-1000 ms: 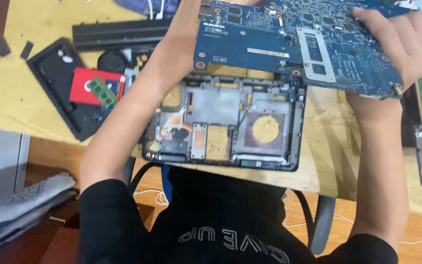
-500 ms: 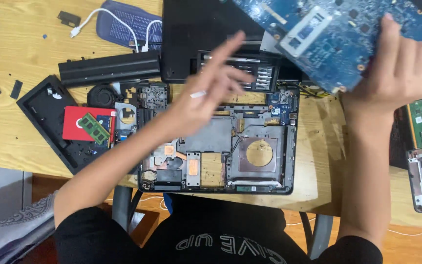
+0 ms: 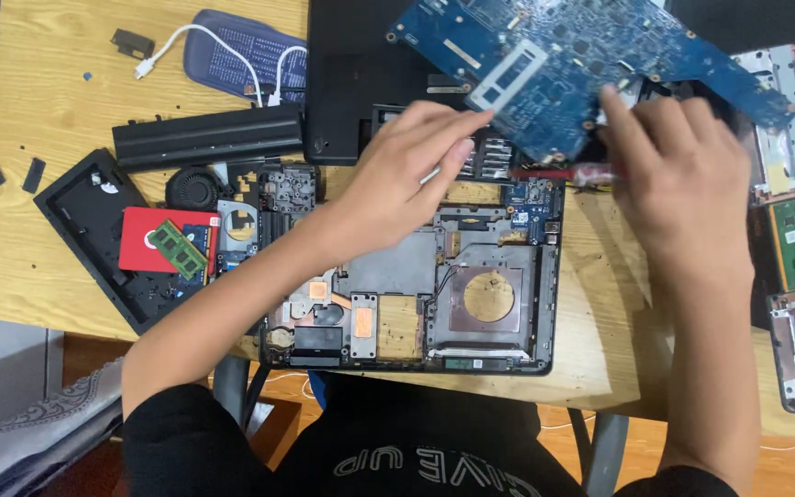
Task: The person disassembles a laptop by removing the back cover, then unscrewing and removing the battery, RAM module, hard drive, and motherboard. They use a screwdriver to remove screws and carefully lift each component out of the chassis.
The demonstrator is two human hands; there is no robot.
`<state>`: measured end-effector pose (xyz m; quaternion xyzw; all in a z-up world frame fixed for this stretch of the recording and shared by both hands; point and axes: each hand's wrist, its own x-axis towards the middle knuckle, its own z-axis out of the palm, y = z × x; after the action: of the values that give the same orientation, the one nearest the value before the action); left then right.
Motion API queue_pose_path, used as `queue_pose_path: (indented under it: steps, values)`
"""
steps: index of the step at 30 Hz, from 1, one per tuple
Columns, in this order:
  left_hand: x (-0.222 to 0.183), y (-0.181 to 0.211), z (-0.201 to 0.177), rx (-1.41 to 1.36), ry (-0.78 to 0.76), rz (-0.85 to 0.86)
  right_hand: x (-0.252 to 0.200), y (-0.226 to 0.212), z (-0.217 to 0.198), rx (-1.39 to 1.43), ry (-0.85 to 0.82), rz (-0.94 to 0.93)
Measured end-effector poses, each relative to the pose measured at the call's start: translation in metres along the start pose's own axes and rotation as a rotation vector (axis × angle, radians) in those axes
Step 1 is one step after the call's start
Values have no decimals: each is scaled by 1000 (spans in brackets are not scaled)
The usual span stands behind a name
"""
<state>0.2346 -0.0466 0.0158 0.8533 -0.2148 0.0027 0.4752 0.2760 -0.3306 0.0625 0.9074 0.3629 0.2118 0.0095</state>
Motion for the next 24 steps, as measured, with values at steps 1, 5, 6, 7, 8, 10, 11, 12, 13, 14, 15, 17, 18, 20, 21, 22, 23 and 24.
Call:
queue_pose_path:
  steps: [1, 5, 6, 7, 8, 10, 11, 12, 13, 14, 15, 17, 18, 20, 21, 22, 23, 24]
  values:
    - [2, -3, 1, 83, 42, 55, 0, -2, -2, -4, -41, -8]
    - [9, 2, -3, 281, 39, 135, 5, -8, -13, -57, -83, -62]
    - [10, 1, -2, 282, 38, 137, 6, -9, -13, -57, -82, -61]
    - [10, -1, -1, 291, 22, 133, 6, -10, -14, -58, -79, -58]
    - [10, -2, 1, 298, 4, 127, 6, -11, -15, -57, -79, -55]
    - [9, -1, 0, 308, 15, 139, 2, -14, -16, -37, -39, -62]
    - [8, 0, 0, 318, 28, 152, 0, -15, -17, -19, 2, -68]
    - [7, 3, -2, 325, 32, 157, -16, -14, -8, -22, 11, -69]
    - [5, 5, -3, 337, 38, 159, -31, -13, 1, 103, 51, -8]
    - [2, 8, -6, 350, 49, 159, -45, -12, 10, 230, 91, 47]
    - [1, 8, -9, 359, 58, 161, -42, -17, 9, 229, 101, 39]
    - [-12, 9, -6, 357, 63, 146, -48, -32, 4, 580, 45, 267]
    - [-22, 6, -4, 351, 61, 132, -48, -41, 1, 589, 31, 267]
    - [-38, 0, 0, 260, 29, 81, -45, -58, -7, 911, -22, 415]
    - [-46, 7, -2, 259, 30, 75, -54, -58, 3, 915, -27, 413]
    - [-54, 13, -4, 246, -27, -3, -63, -58, 12, 1023, -43, 433]
    - [-62, 19, -5, 231, -84, -81, -73, -57, 21, 1132, -59, 453]
    - [-72, 21, -3, 226, -82, -84, -70, -64, 18, 1131, -66, 452]
